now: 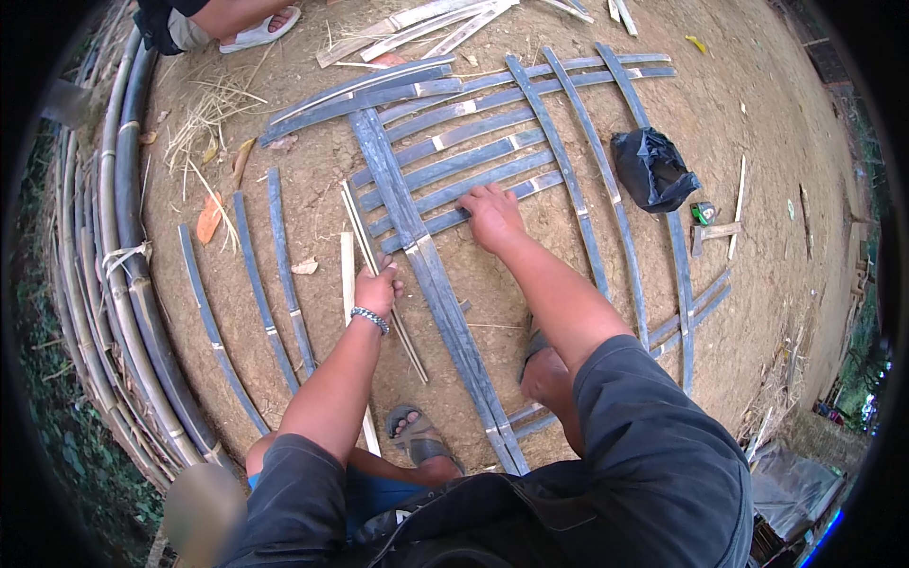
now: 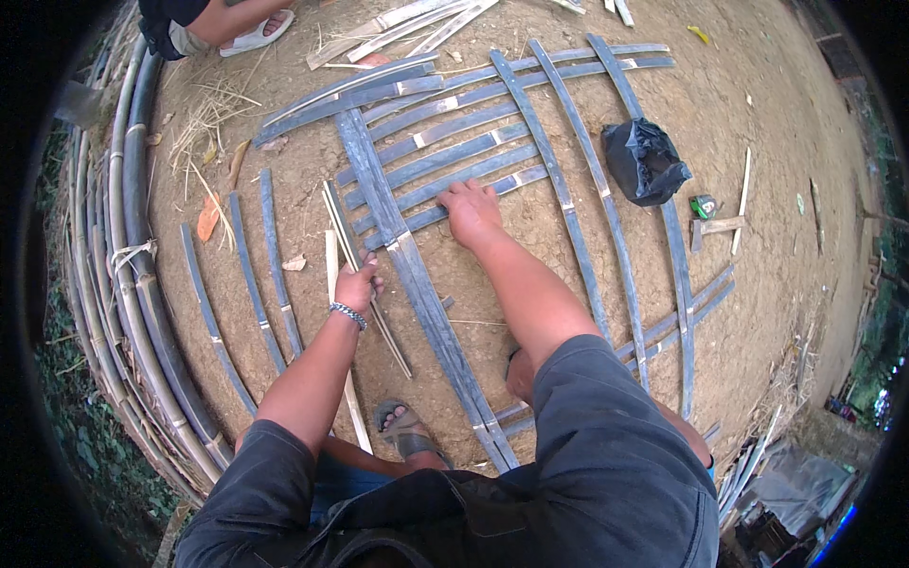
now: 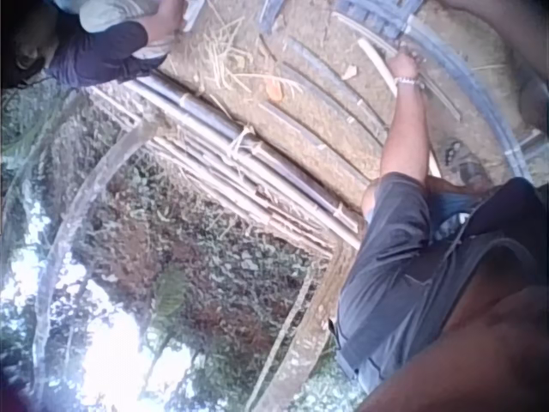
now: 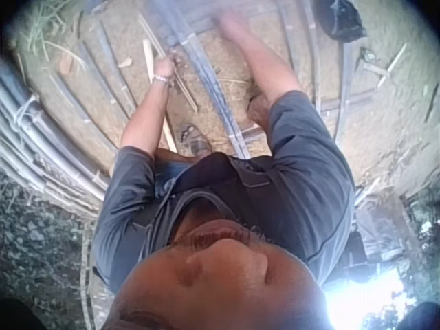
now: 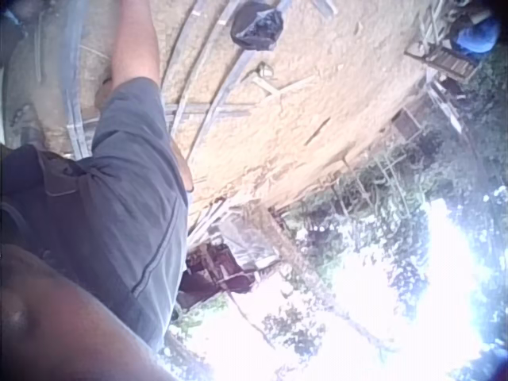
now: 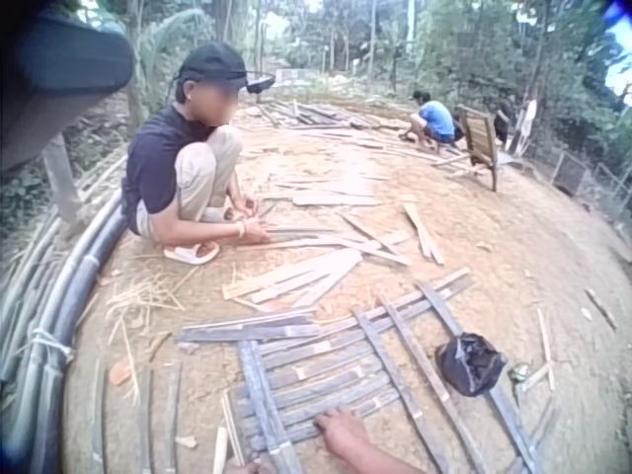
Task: The person constructs a rectangular bamboo frame on the ground. They use a hammer to drive nails into the intersections of the bamboo strips to secure the structure. The person also arranges additional bamboo pieces to form a grid pattern within the frame.
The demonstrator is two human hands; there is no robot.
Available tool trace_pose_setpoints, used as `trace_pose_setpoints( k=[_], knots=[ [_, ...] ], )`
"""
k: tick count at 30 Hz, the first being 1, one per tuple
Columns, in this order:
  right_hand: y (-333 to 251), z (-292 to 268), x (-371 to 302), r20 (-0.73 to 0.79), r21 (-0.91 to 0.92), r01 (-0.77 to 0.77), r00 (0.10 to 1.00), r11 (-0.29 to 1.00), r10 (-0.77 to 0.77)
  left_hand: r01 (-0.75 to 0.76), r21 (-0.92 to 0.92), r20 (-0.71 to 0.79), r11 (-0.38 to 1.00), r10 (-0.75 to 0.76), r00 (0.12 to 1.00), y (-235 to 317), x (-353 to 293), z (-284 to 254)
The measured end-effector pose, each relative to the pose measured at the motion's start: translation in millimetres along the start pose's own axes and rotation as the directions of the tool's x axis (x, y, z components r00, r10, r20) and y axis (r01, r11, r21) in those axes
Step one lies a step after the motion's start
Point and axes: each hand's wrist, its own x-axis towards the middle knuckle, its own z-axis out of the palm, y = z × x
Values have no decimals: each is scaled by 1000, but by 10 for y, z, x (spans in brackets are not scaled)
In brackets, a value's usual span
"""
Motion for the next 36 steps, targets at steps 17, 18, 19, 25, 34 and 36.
trace_pose_setpoints(
  k=[17,18,19,25,34,36],
  knots=[
    [-914,-384,-369,479,555,-371,874,744,79,57,-105,291,993,-24,957,20,-600,-149],
    [-944,-206,-453,522,636,-432,851,640,56,90,-107,341,990,-49,939,34,-671,-123],
    [-924,-19,-537,555,700,-487,831,522,31,123,-103,397,987,-72,915,127,-805,-4],
    [-551,-166,-920,655,704,-628,755,333,39,286,-16,550,958,-231,803,23,-1015,230],
    [304,-203,-1074,744,637,-770,623,24,241,16,311,576,950,-202,792,-445,-1049,-47],
    [434,-176,-1120,733,614,-778,624,133,270,-4,370,559,929,-219,799,-378,-1031,-44]
  ],
)
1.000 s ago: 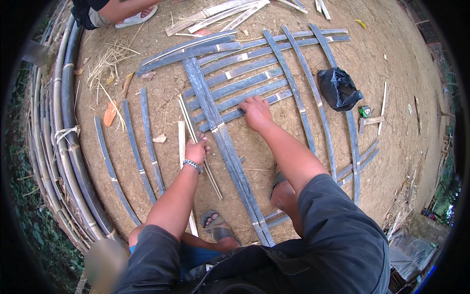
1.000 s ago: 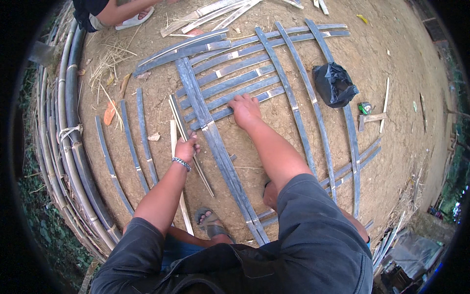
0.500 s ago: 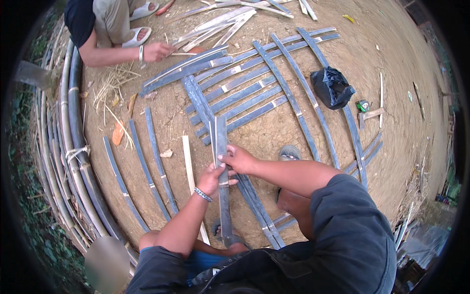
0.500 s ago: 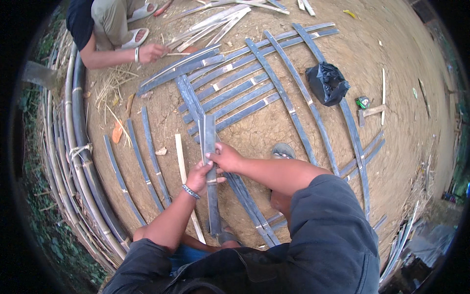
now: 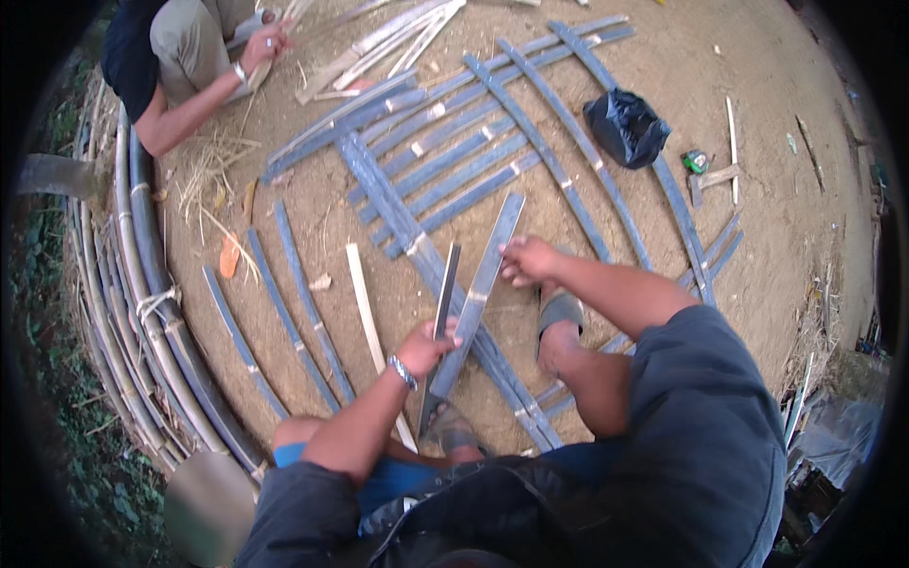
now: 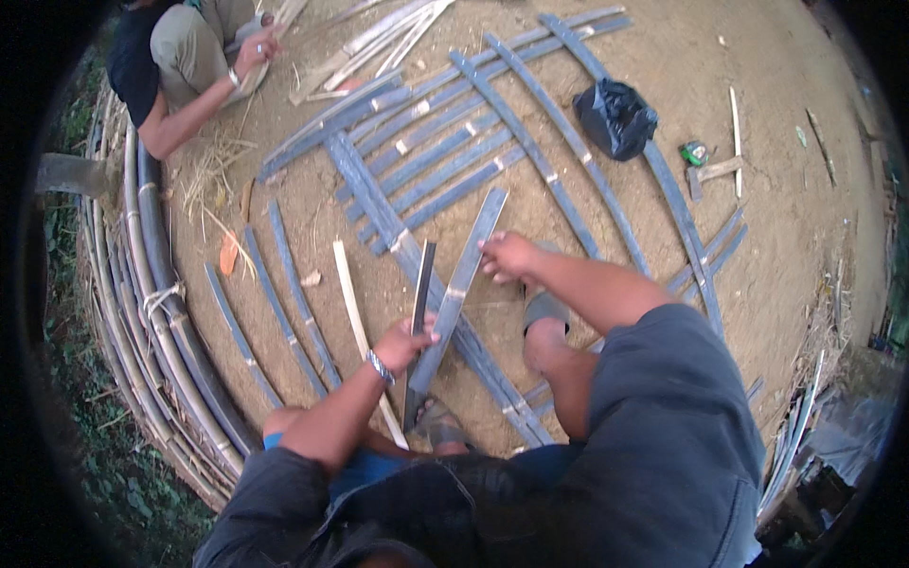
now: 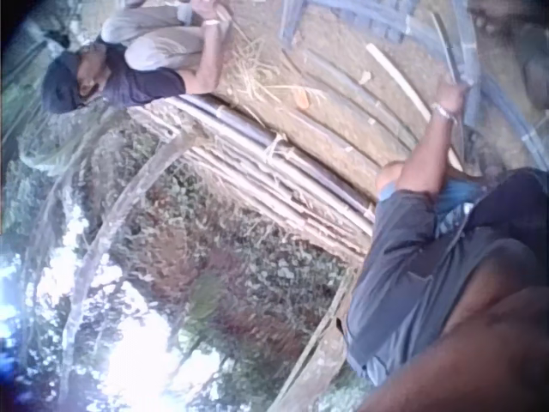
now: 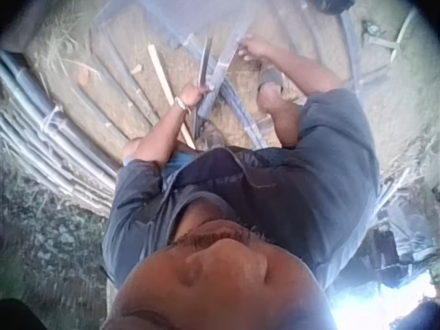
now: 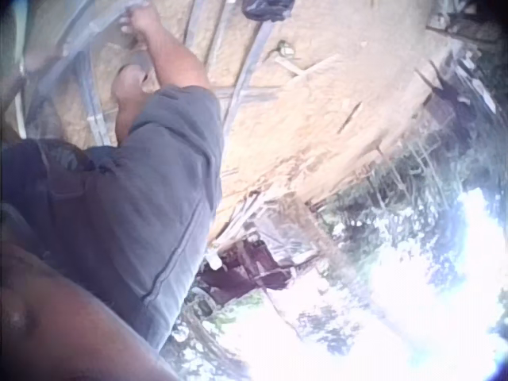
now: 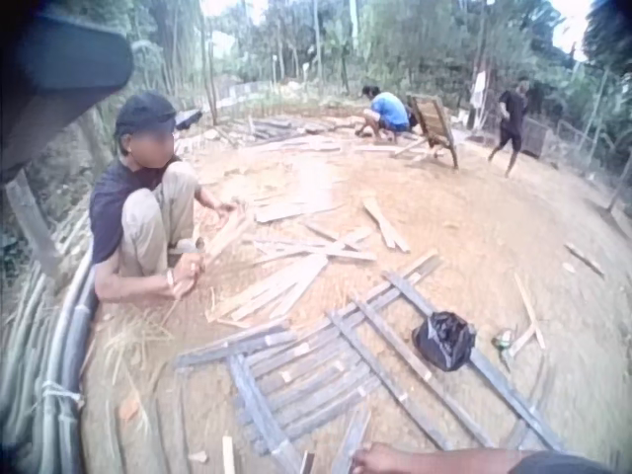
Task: The person constructs a rectangular bamboo frame on the ground. They use a hammer to drive nails into the intersections of the bamboo strips to secure the structure. The person also arranges additional bamboo pieces to form a grid pattern within the frame.
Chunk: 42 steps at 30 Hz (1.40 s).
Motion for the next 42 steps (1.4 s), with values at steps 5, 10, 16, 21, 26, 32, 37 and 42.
trace_pose_setpoints(
  k=[5,10,16,21,26,32,37,42],
  knots=[
    [-176,-247,-214,-137,-688,86,960,721,-245,-13,-2,1,1000,13,1000,225,159,-92],
    [-553,-365,-907,46,-898,235,890,371,-453,-30,-18,-24,999,29,999,473,268,1],
    [-388,-278,-1164,110,-843,332,876,423,-469,-35,-61,-62,997,31,998,707,306,182],
    [-479,248,-769,32,-557,433,864,708,-503,-194,-179,-202,965,157,967,564,435,366],
    [-585,437,-598,-96,-544,367,866,755,-490,-197,-169,-264,966,149,953,599,461,728],
    [-606,-258,-584,51,-826,413,734,385,-677,-278,-80,-500,957,203,842,752,139,477],
    [-546,-1273,-625,193,-974,225,840,1,-506,-262,8,-642,965,206,738,742,-34,-156],
    [-580,-1201,-388,234,-959,284,822,18,-519,-237,-21,-688,971,158,709,800,41,-291]
  ],
)
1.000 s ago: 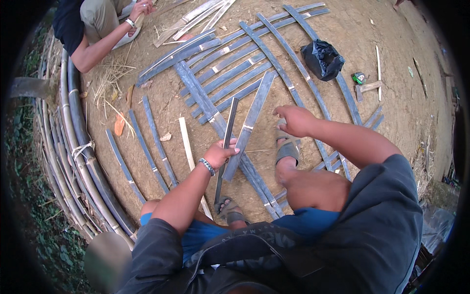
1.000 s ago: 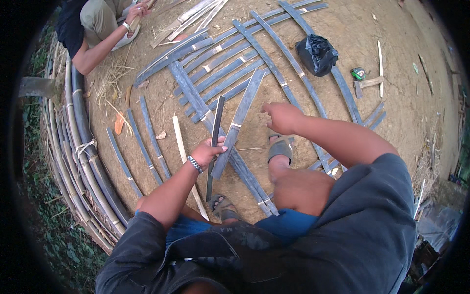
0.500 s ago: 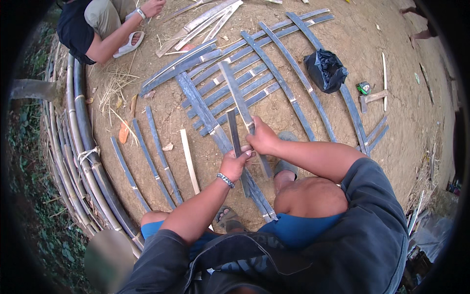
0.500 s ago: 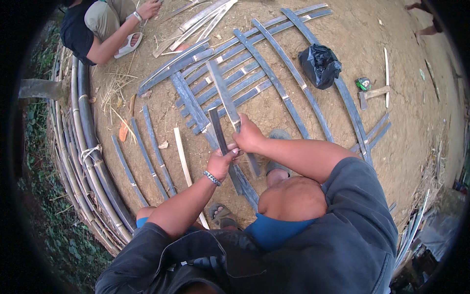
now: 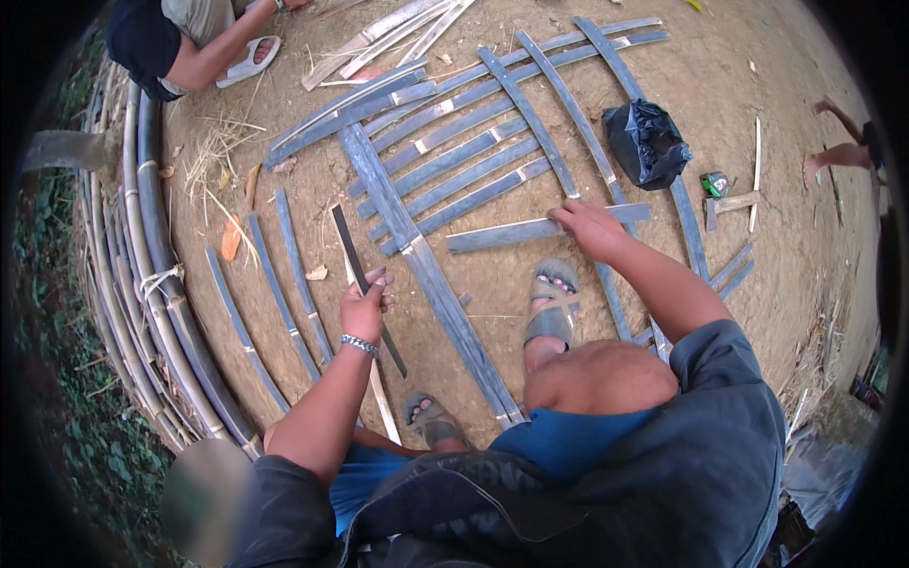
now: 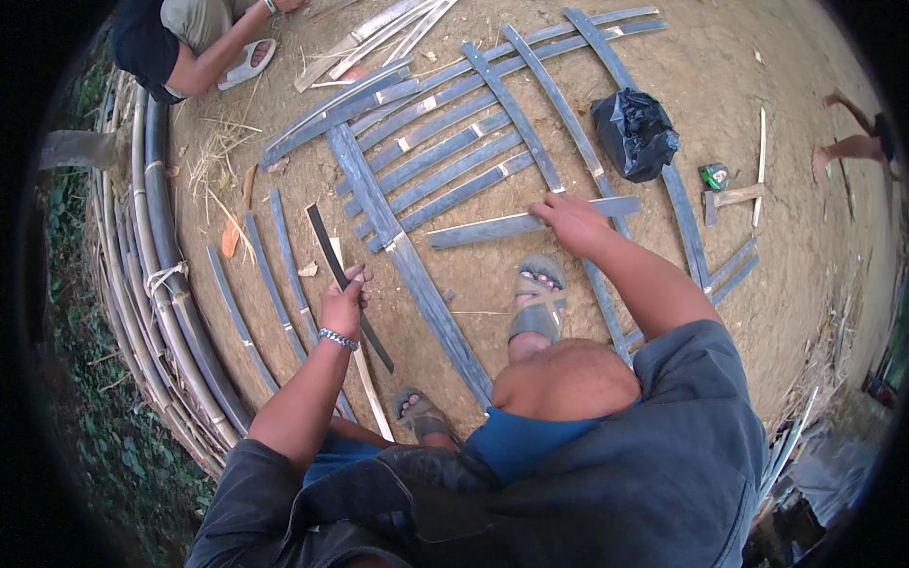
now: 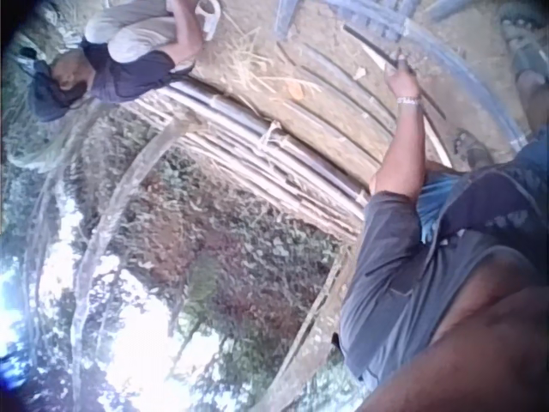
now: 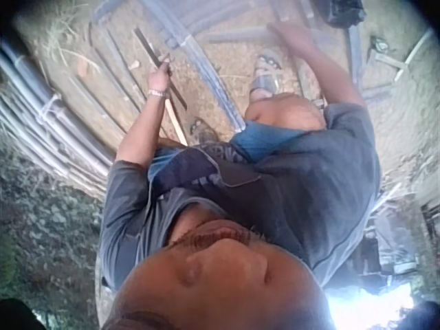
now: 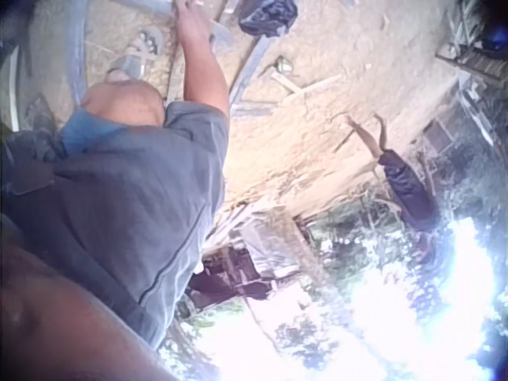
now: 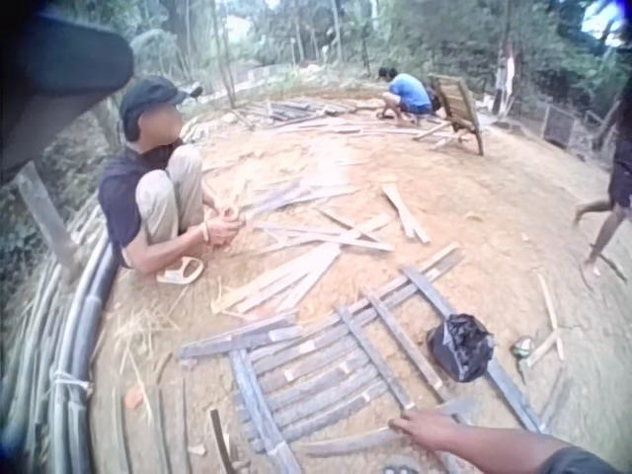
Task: The person constructs a rectangular bamboo frame on the ground. They use a hammer to drive nails into the intersections of the bamboo strips to secure the structure. The person also arranges additional bamboo pieces to form a grid pattern within the frame.
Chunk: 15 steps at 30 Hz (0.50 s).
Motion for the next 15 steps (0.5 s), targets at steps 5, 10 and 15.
trace_pose_setpoints(
  k=[5,10,15],
  knots=[
    [-174,129,348,-19,68,29,999,997,-27,4,-32,-26,999,-4,1000,-2,-87,202],
    [-59,154,513,-25,63,43,999,997,-42,19,-25,-42,999,-21,999,-45,-181,182],
    [-31,163,524,-6,126,42,999,991,-42,34,-34,-50,999,-35,998,-104,-170,16]
  ],
)
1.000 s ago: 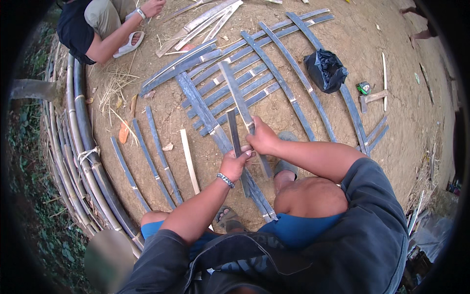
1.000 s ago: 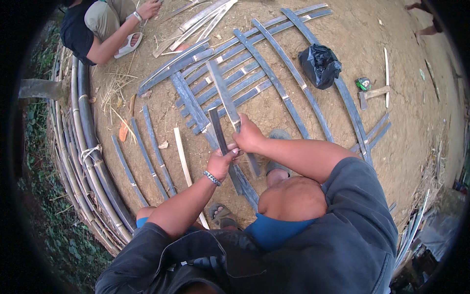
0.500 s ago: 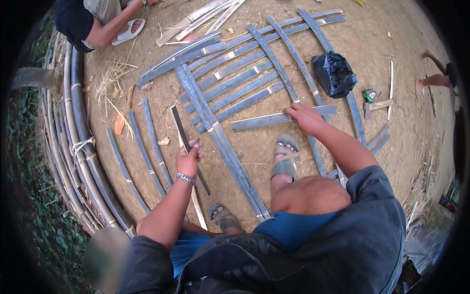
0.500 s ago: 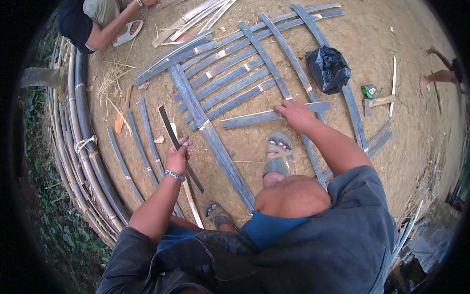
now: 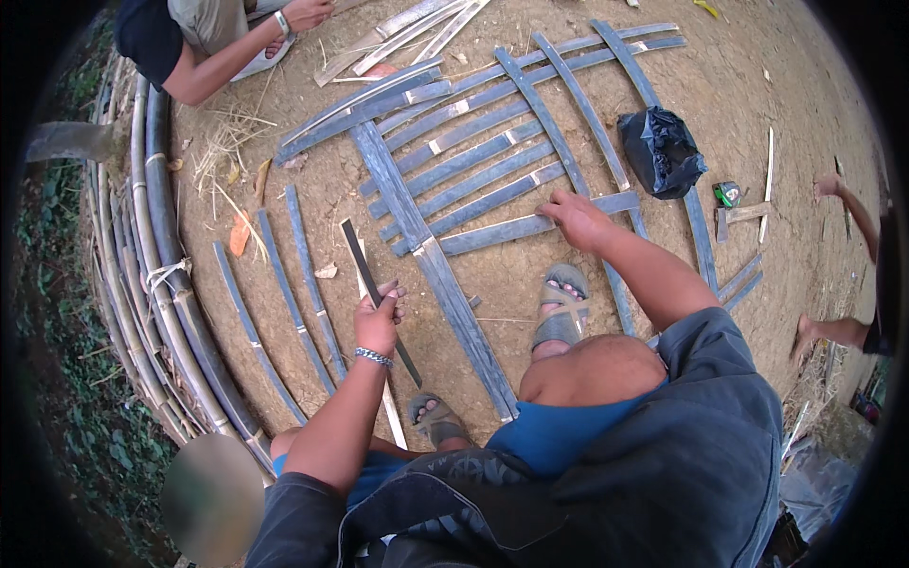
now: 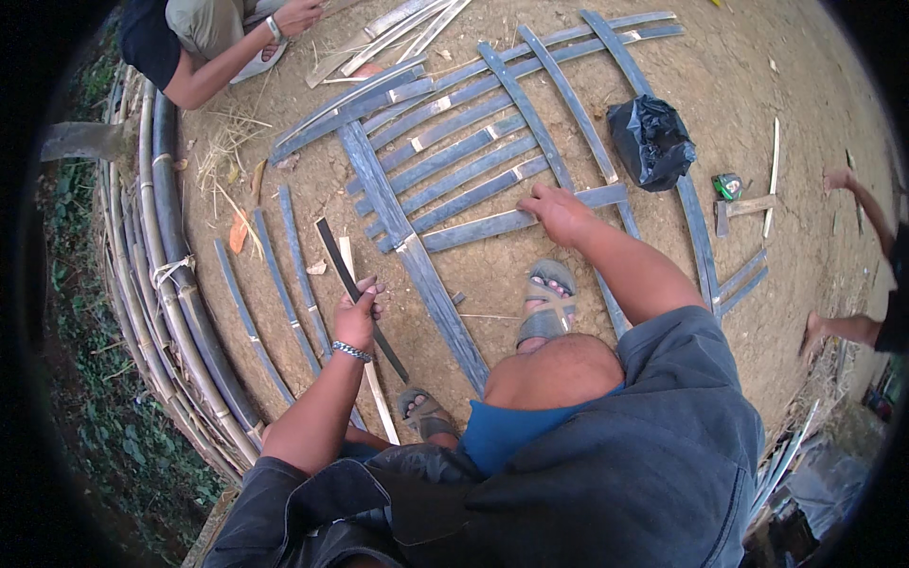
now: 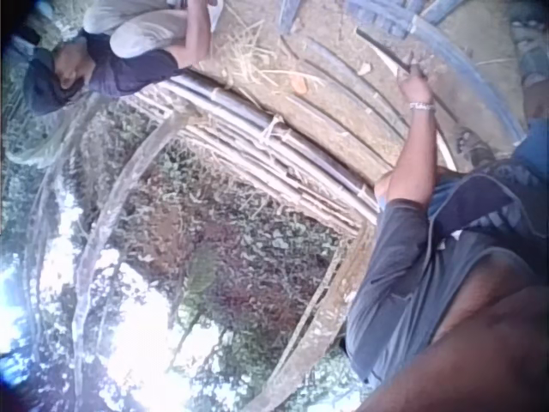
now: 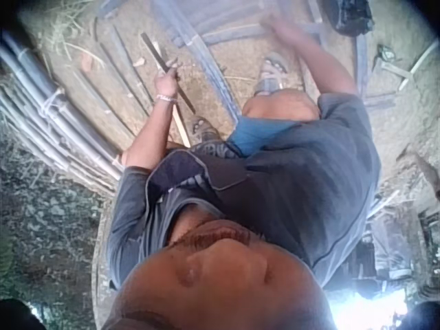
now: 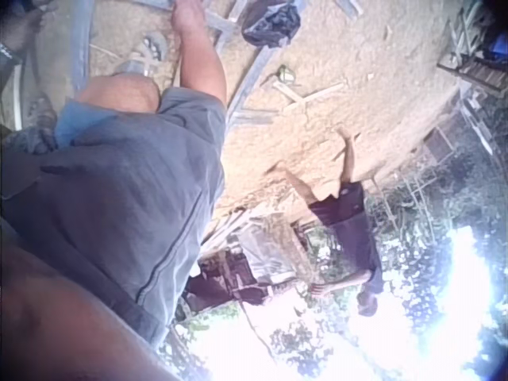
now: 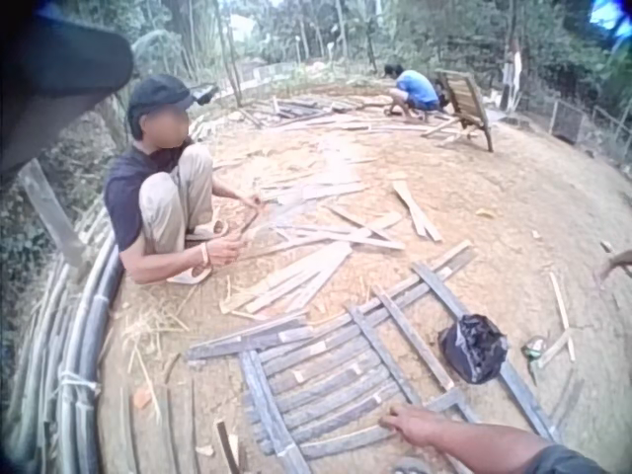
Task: The person constructs a rectangular bamboo frame on the ground. They use a hammer to drive nails into the intersections of the bamboo strips to secure the structure. The person also arranges additional bamboo pieces to form a grid pattern within the frame.
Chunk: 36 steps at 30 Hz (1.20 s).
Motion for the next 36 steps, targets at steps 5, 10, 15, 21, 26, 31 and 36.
trace_pose_setpoints(
  k=[5,10,15,21,26,31,36],
  knots=[
    [-126,-342,-49,-76,-237,36,996,971,-56,-58,89,18,994,56,998,82,22,59],
    [-852,-1142,-203,-173,-508,307,879,805,-444,-247,21,199,969,238,951,910,-14,450],
    [-1755,-1069,76,-21,-439,779,490,448,-872,-308,-371,270,876,419,867,1662,-32,639],
    [-1769,-617,-105,-365,-118,647,677,754,-639,-355,-63,73,933,359,931,1653,-117,522],
    [-1576,-128,-315,-357,178,369,888,912,-289,-137,-342,-50,930,128,991,1112,-381,620],
    [-1173,-29,-408,-309,14,361,888,932,-340,162,-467,199,869,-75,977,505,-343,560],
    [-659,135,-638,-221,-69,251,940,965,-260,186,-326,130,927,-151,980,225,-257,478]
  ],
)
